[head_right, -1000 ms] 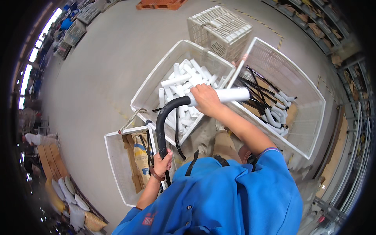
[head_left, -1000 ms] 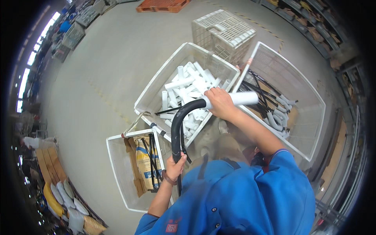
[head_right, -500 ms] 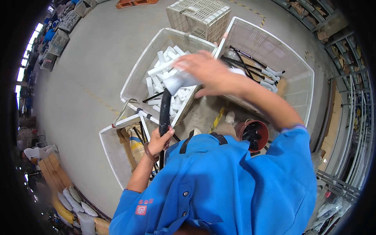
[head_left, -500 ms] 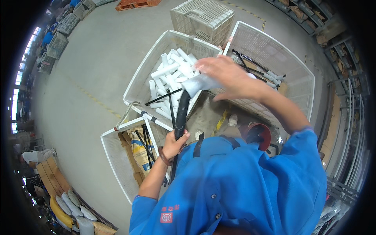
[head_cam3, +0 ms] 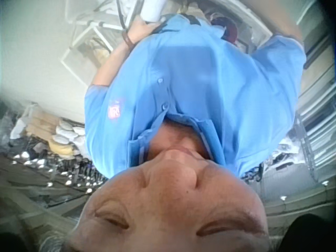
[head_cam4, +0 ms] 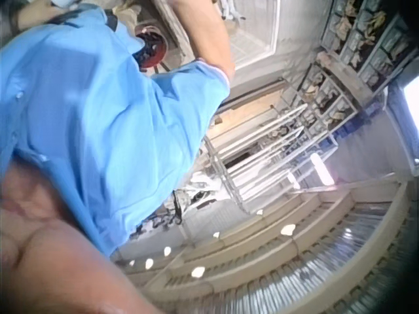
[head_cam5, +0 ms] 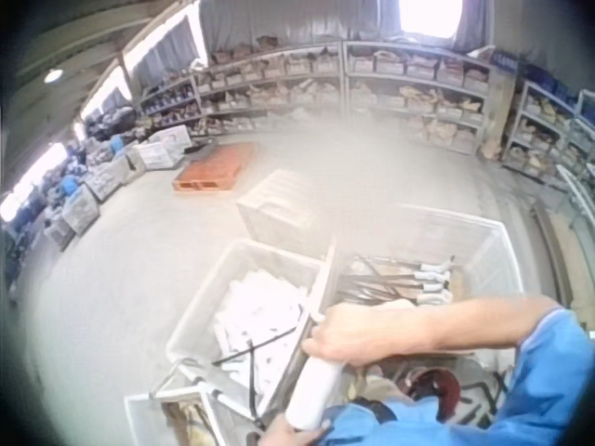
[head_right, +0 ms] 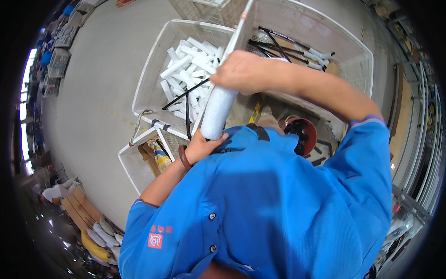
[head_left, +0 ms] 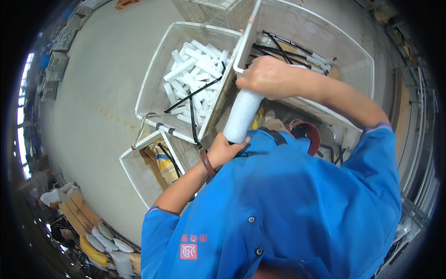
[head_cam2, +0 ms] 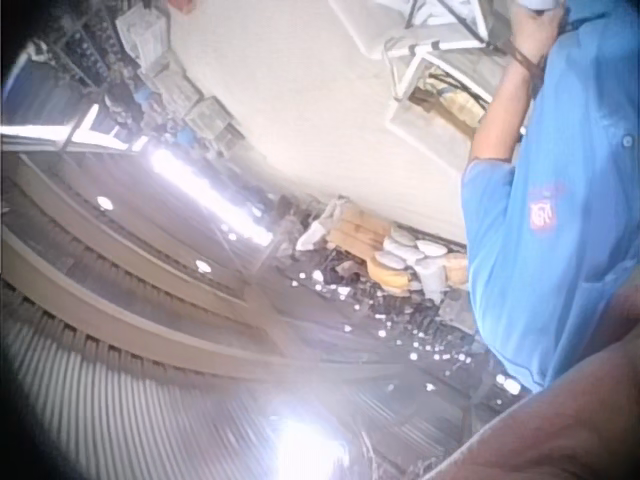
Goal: The person repeatedly picks black curved rods and white cylindrical sleeves from white plastic bins, inserts the sleeves onto the rods, and places the assembled units into a separate bin. The process continues in a repetitive cycle.
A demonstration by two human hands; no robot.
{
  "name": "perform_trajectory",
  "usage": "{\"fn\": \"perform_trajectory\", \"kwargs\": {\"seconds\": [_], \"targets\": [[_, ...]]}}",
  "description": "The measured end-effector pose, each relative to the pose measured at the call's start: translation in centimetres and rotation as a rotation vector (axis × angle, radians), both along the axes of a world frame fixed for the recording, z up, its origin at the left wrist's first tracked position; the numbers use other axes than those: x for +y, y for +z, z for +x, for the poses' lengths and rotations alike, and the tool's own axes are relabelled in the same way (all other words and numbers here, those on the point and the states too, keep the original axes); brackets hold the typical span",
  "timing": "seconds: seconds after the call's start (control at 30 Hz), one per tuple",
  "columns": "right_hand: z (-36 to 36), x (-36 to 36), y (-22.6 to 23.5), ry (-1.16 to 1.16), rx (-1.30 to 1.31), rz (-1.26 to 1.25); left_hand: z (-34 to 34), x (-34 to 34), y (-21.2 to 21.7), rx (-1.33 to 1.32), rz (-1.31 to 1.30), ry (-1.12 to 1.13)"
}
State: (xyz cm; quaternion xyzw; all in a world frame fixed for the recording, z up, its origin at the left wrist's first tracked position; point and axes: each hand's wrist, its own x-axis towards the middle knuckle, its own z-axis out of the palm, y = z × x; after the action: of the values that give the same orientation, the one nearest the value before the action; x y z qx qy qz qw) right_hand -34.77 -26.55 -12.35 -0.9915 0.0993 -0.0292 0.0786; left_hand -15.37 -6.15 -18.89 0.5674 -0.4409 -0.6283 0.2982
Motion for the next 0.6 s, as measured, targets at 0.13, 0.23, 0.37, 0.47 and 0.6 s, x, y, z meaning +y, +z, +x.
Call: {"fn": "perform_trajectory", "kwargs": {"seconds": [0.13, 0.23, 0.37, 0.47, 0.6], "targets": [[-2.6, 0.4, -1.6, 0.011, -0.030, -0.302, -2.7, -3.1, -0.2, 0.151, 0.217, -0.061], [-6.3, 1.0, -2.1, 0.136, -0.088, -0.183, -5.5, -7.3, -1.0, 0.059, 0.432, -0.226], [-13.9, 0.3, -3.2, -0.262, 0.307, 0.322, -15.0, -14.2, -3.4, -0.380, -0.380, -0.531], [-21.6, -0.6, -6.0, -0.600, 0.426, 0.548, -22.7, -19.2, -4.2, -0.543, -0.397, -0.690], [-35.0, 1.6, -8.3, -0.987, 0.360, 0.472, -29.2, -21.3, -5.4, -0.230, -0.685, -0.576]]}}
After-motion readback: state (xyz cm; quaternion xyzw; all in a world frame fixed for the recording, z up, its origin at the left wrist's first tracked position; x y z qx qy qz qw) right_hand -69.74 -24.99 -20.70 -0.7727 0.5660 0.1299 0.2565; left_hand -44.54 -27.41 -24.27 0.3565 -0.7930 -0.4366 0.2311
